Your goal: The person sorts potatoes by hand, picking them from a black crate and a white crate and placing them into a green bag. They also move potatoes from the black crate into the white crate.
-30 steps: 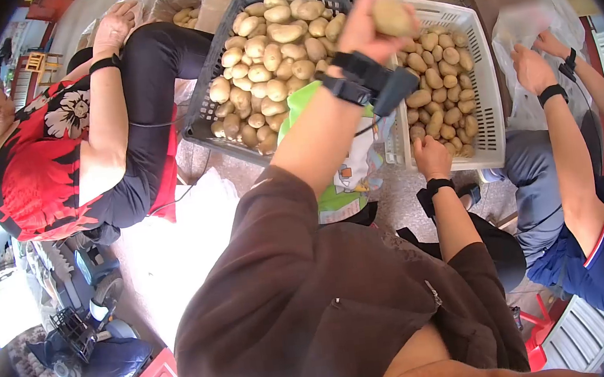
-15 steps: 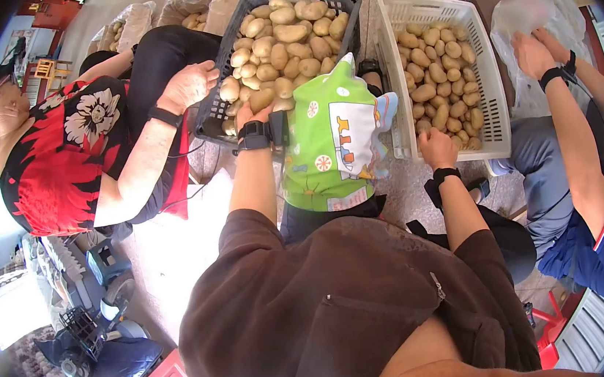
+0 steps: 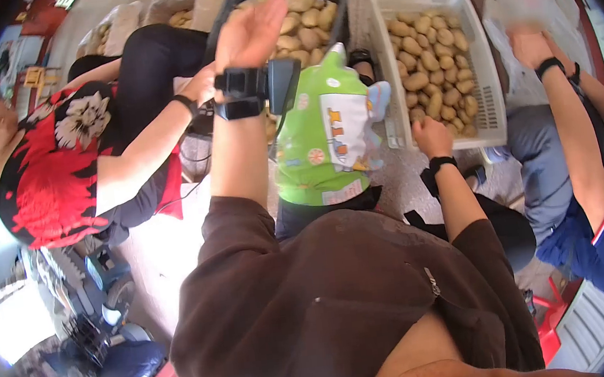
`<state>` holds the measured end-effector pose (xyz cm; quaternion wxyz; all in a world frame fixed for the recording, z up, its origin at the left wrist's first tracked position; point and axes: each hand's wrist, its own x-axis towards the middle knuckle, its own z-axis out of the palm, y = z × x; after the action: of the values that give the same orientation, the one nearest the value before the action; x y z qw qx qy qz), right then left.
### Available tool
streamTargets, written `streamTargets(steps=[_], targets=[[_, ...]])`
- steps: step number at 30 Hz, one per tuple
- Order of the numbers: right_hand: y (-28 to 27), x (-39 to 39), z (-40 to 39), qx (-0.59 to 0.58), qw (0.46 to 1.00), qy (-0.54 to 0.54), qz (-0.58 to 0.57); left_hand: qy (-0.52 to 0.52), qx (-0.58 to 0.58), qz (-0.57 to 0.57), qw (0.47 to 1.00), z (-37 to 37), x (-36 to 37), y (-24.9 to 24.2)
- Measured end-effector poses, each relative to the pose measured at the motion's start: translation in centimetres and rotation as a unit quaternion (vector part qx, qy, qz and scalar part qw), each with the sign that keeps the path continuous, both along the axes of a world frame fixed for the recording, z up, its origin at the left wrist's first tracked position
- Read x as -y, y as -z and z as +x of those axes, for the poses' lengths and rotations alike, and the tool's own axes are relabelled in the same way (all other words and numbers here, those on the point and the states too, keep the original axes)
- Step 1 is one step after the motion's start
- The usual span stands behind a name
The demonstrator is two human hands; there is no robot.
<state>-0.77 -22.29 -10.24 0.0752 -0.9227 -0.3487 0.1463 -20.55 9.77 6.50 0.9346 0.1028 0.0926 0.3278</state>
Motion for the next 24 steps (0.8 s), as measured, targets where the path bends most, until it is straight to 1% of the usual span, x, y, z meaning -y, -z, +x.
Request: streamTargets(steps=[1,2,4,5,8,10,12,13,14,16,17,20,23,24], targets=[[0.2,0.1,0.2,0.001,1.0,0.005,-0.003,-0.035,-0.111,0.1,0.988,2.9,2.5,-3.8],[0.4,0.2,0.4,-0.008,1.0,0.002,0.002,0.084,0.031,0.029,0.996,4.6,1.7,-3.6],[0.7,0.5,0.7,-0.014,1.0,0.004,0.006,0.118,-0.038,0.132,0.983,9.5,3.9,-3.8],[0.9,0.5,0.8,-0.013,1.0,0.004,0.01,0.129,-0.062,0.092,0.985,11.9,5.7,-4.1],[1.1,0.4,1.1,-0.012,1.0,0.016,-0.015,0.17,-0.201,0.11,0.959,17.1,8.6,-1.1],[1.0,0.5,1.1,-0.015,1.0,0.005,-0.003,0.168,-0.24,0.064,0.954,18.5,9.5,2.7],[0.8,0.4,0.9,-0.021,1.0,0.006,-0.003,0.158,-0.293,0.028,0.943,18.9,9.9,5.3],[0.7,0.4,1.1,-0.022,1.0,0.007,-0.002,0.148,-0.334,-0.052,0.929,19.4,9.6,6.2],[0.8,0.4,1.2,-0.024,1.0,0.008,-0.006,0.153,-0.306,-0.007,0.94,19.8,9.3,7.2],[0.7,0.5,1.1,-0.03,0.999,0.009,-0.015,0.159,-0.249,0.078,0.952,19.3,9.6,5.1],[0.4,0.4,1.1,-0.038,0.999,0.012,-0.017,0.14,-0.252,0.104,0.952,19.2,9.7,4.5],[0.6,0.3,1.2,-0.065,0.998,0.002,-0.025,0.143,-0.257,0.04,0.955,19.7,9.5,5.2],[1.7,0.5,2.9,-0.147,0.988,-0.037,0.011,0.156,-0.239,0.043,0.957,20.1,9.5,5.5],[2.0,0.3,4.3,-0.251,0.967,0.019,0.048,0.156,-0.229,0.041,0.96,20.2,9.5,5.4]])
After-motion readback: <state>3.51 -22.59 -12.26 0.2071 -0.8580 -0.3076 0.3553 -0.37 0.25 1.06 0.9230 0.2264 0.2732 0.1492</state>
